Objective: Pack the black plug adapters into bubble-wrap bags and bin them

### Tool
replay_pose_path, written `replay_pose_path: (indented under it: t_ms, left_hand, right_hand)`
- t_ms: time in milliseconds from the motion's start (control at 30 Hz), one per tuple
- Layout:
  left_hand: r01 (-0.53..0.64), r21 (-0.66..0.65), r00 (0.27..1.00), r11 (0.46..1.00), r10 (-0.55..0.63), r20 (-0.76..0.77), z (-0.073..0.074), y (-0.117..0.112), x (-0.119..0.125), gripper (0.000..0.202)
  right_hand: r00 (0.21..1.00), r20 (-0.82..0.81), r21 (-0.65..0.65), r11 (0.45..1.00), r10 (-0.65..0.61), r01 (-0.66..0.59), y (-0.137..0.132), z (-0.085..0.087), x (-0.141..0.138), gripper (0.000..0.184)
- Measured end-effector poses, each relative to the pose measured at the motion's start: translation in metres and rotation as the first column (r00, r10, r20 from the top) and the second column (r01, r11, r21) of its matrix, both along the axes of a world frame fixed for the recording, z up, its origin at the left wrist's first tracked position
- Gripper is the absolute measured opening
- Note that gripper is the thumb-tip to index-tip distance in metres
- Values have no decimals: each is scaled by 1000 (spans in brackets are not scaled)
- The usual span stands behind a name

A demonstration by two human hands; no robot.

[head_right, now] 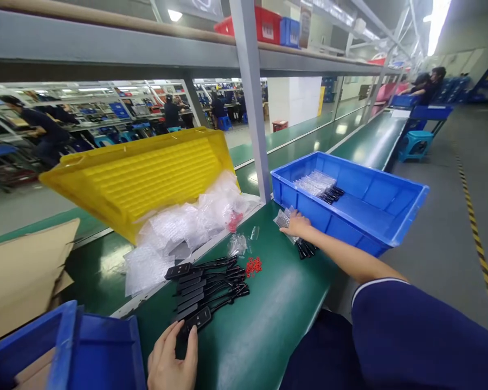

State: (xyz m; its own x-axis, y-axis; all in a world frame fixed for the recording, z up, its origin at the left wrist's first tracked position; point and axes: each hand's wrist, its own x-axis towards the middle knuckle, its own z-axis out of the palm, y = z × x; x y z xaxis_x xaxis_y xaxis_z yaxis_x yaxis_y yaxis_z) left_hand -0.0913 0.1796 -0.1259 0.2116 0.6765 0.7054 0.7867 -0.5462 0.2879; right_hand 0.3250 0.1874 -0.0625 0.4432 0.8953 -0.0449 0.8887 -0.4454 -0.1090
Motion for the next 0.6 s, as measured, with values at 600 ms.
replay_pose_path:
  t_ms: [600]
  left_hand:
    - [-6,-135,994,991,21,107,12,-12,21,24]
  right_hand:
    - [935,156,212,913,319,-347,-21,-23,-5,75]
